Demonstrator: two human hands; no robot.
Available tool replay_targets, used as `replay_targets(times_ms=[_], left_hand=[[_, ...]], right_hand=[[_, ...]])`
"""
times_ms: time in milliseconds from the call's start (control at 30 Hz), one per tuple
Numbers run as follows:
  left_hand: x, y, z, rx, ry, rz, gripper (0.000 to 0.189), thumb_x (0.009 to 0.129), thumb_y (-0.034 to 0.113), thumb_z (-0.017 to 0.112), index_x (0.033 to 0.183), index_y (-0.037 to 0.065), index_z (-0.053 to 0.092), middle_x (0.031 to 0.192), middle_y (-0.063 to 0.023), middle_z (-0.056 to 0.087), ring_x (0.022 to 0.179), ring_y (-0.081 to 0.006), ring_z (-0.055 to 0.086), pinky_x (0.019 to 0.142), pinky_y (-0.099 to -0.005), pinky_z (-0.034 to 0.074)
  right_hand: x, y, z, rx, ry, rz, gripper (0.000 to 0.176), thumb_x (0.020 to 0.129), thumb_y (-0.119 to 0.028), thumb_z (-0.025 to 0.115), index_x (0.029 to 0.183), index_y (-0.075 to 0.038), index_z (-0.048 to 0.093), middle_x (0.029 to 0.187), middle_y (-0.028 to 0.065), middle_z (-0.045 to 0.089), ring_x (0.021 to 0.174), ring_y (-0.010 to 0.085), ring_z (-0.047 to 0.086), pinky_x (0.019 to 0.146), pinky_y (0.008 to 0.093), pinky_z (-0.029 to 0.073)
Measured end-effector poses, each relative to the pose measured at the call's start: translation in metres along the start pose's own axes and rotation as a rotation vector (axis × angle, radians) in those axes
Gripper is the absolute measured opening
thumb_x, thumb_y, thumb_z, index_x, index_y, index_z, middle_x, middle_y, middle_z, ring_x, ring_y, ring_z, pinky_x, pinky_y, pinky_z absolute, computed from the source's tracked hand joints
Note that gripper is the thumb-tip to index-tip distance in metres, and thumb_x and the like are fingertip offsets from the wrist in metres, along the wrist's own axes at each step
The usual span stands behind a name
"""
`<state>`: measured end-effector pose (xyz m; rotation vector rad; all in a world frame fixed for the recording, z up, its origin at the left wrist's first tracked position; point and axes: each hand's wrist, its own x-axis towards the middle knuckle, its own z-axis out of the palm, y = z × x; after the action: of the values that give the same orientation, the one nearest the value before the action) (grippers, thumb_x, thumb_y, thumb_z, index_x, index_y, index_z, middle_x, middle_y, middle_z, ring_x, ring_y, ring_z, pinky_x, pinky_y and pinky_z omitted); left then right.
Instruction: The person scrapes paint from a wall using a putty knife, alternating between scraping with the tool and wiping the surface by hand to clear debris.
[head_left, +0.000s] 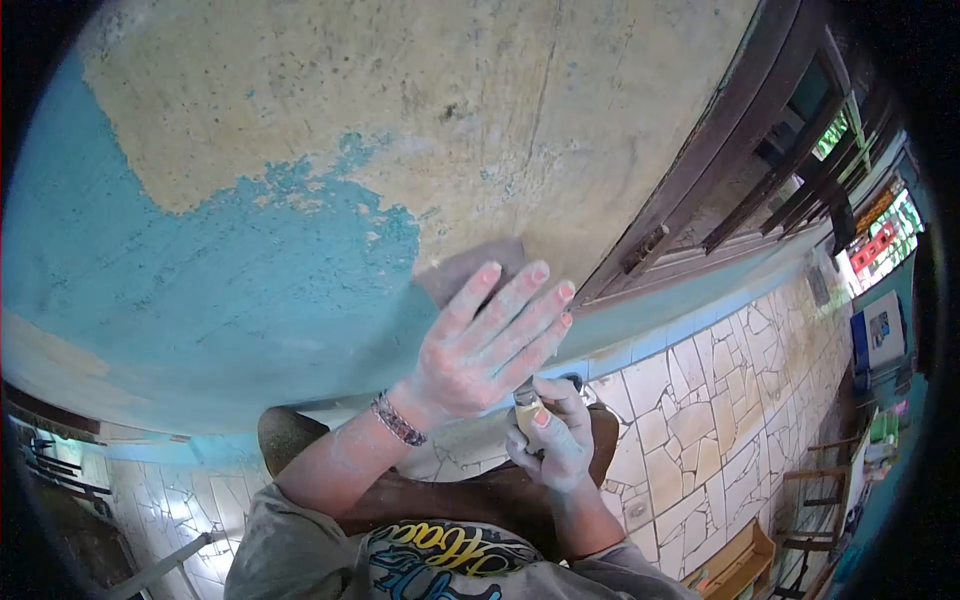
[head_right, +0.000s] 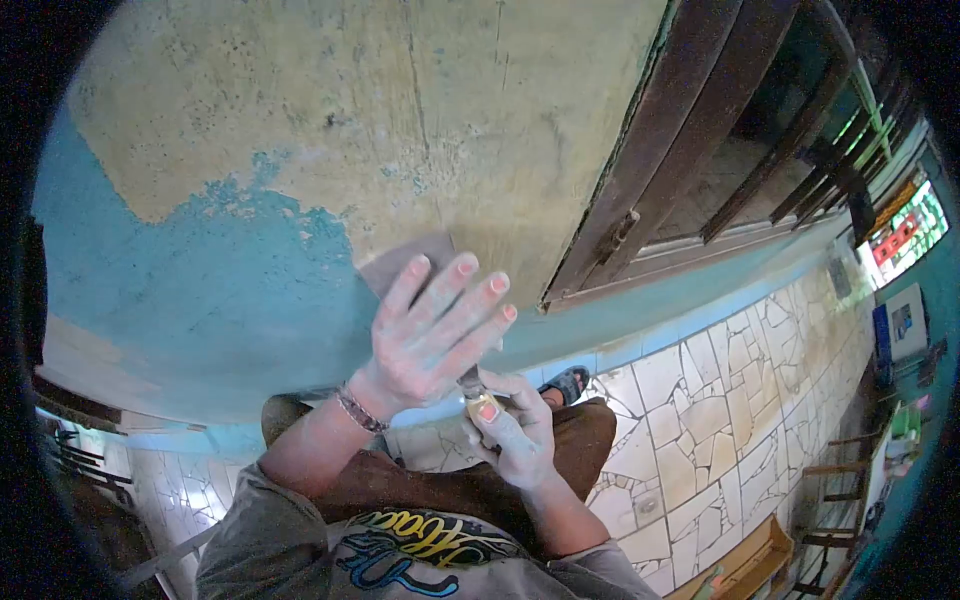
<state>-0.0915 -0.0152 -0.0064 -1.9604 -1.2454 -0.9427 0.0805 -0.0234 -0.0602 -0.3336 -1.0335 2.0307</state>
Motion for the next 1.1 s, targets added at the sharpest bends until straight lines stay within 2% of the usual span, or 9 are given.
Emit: replay_targets(times_ms=[233,367,500,633,733,867,933,1033,1100], left_hand=[[-0.002,0.0,-0.001,-0.028,-0.044,0.0,0.027,0.087,0.021,0.054,0.109,0.013,0.068,0.123,-0.0086,0.064,0.123,-0.0303,0.054,0.109,-0.0487,0.032],[0.015,-0.007,-0.015,0.007,-0.01,0.026,0.026,0.085,0.021,0.059,0.107,0.013,0.068,0.122,-0.0086,0.064,0.123,-0.0305,0.054,0.109,-0.049,0.032],[-0.002,-0.001,-0.002,-0.026,-0.04,0.011,0.026,0.082,0.021,0.062,0.106,0.013,0.069,0.122,-0.0086,0.064,0.123,-0.0302,0.054,0.109,-0.0495,0.033],[0.006,-0.007,-0.01,-0.012,-0.031,0.029,0.026,0.082,0.021,0.062,0.106,0.013,0.069,0.123,-0.008,0.064,0.122,-0.0299,0.054,0.109,-0.0495,0.032],[0.002,-0.001,-0.01,0.002,-0.052,0.012,0.025,0.083,0.02,0.061,0.106,0.014,0.069,0.123,-0.0073,0.064,0.123,-0.0294,0.054,0.109,-0.049,0.031],[-0.01,-0.005,-0.001,-0.013,-0.036,0.014,0.025,0.084,0.019,0.058,0.105,0.013,0.069,0.123,-0.0064,0.064,0.124,-0.0279,0.054,0.11,-0.0476,0.03],[-0.003,-0.004,-0.005,0.014,-0.006,0.005,0.026,0.085,0.018,0.054,0.105,0.01,0.069,0.124,-0.0056,0.064,0.124,-0.0255,0.054,0.11,-0.046,0.032],[-0.013,-0.002,0.001,-0.019,-0.057,-0.003,0.024,0.087,0.019,0.056,0.106,0.014,0.069,0.122,-0.0074,0.064,0.123,-0.03,0.054,0.111,-0.0484,0.029],[-0.009,-0.008,-0.002,0.009,-0.03,0.017,0.024,0.087,0.019,0.056,0.107,0.014,0.069,0.123,-0.0073,0.064,0.123,-0.0298,0.054,0.111,-0.0485,0.028]], right_hand=[[-0.003,0.001,0.0,0.084,-0.012,0.059,0.037,0.096,-0.013,0.054,0.132,-0.009,0.048,0.08,0.0089,0.053,0.058,0.0113,0.044,0.043,0.0222,0.031],[0.008,-0.003,0.014,0.032,-0.062,-0.073,0.035,0.097,-0.012,0.051,0.132,-0.014,0.048,0.077,0.0086,0.052,0.053,0.0106,0.041,0.042,0.0215,0.028],[-0.004,0.008,0.002,0.014,0.007,-0.002,0.035,0.097,-0.012,0.051,0.132,-0.013,0.048,0.075,0.0081,0.051,0.053,0.0109,0.041,0.042,0.0218,0.029],[0.003,0.006,0.015,0.043,0.006,-0.031,0.035,0.097,-0.012,0.051,0.132,-0.013,0.048,0.075,0.0078,0.051,0.053,0.0104,0.041,0.042,0.0224,0.03],[0.0,0.011,0.01,-0.054,-0.021,-0.08,0.035,0.098,-0.012,0.05,0.132,-0.012,0.047,0.075,0.0066,0.051,0.053,0.0098,0.041,0.042,0.0227,0.031],[-0.001,0.017,0.009,-0.033,0.039,-0.049,0.035,0.092,-0.015,0.058,0.126,-0.015,0.052,0.093,0.0109,0.057,0.057,0.0125,0.047,0.039,0.021,0.032],[-0.001,0.012,0.007,-0.055,0.028,-0.029,0.033,0.093,-0.016,0.057,0.126,-0.014,0.052,0.094,0.0114,0.057,0.059,0.0128,0.049,0.039,0.0208,0.032],[0.0,0.022,-0.004,-0.005,0.008,-0.024,0.032,0.093,-0.017,0.056,0.125,-0.014,0.051,0.095,0.0129,0.058,0.058,0.013,0.051,0.039,0.0209,0.032],[0.005,0.017,0.003,-0.065,-0.002,-0.037,0.033,0.093,-0.018,0.056,0.125,-0.014,0.051,0.095,0.0136,0.059,0.057,0.0128,0.049,0.039,0.0213,0.032]])
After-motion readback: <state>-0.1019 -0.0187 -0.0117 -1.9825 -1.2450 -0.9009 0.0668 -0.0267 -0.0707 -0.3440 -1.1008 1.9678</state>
